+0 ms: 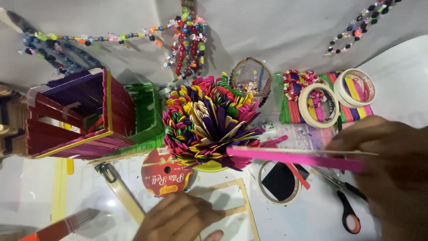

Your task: The person is reinforcing a wooden frame by carefully aligning and attaching colored popsicle sticks using tape.

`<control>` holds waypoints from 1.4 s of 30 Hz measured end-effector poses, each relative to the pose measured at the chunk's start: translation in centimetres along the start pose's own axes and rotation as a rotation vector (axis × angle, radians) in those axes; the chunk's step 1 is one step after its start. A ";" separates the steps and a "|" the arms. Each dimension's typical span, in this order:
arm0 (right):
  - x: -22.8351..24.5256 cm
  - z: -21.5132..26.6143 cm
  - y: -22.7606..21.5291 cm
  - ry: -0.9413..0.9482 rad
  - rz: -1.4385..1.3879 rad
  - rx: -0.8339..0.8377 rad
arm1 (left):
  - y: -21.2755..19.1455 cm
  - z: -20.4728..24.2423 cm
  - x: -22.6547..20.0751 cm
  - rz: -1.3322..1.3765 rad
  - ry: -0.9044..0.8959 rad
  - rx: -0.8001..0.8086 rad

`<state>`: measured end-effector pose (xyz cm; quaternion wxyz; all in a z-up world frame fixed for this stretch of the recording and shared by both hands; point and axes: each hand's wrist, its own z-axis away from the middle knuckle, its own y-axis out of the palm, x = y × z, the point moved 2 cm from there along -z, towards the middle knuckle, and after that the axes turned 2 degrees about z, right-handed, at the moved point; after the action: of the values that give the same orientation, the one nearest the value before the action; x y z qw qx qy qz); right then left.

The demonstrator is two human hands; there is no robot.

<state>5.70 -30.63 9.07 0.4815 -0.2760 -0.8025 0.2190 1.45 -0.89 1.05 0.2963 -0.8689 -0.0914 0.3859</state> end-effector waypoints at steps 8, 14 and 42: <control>3.7 -4.5 2.7 -0.470 -0.079 0.154 | -3.0 -5.0 -2.9 -0.259 0.018 -0.209; 7.7 -6.4 4.1 -0.635 0.061 0.338 | -3.5 -9.4 -2.2 -0.320 0.148 -0.134; -7.7 -1.0 5.5 0.183 0.533 0.894 | -7.7 -10.1 -2.8 -0.008 0.284 -0.201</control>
<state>10.85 -31.46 1.07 0.5479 -0.2561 -0.4878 0.6296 7.35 -0.21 12.63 0.2193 -0.9395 -0.0903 0.2471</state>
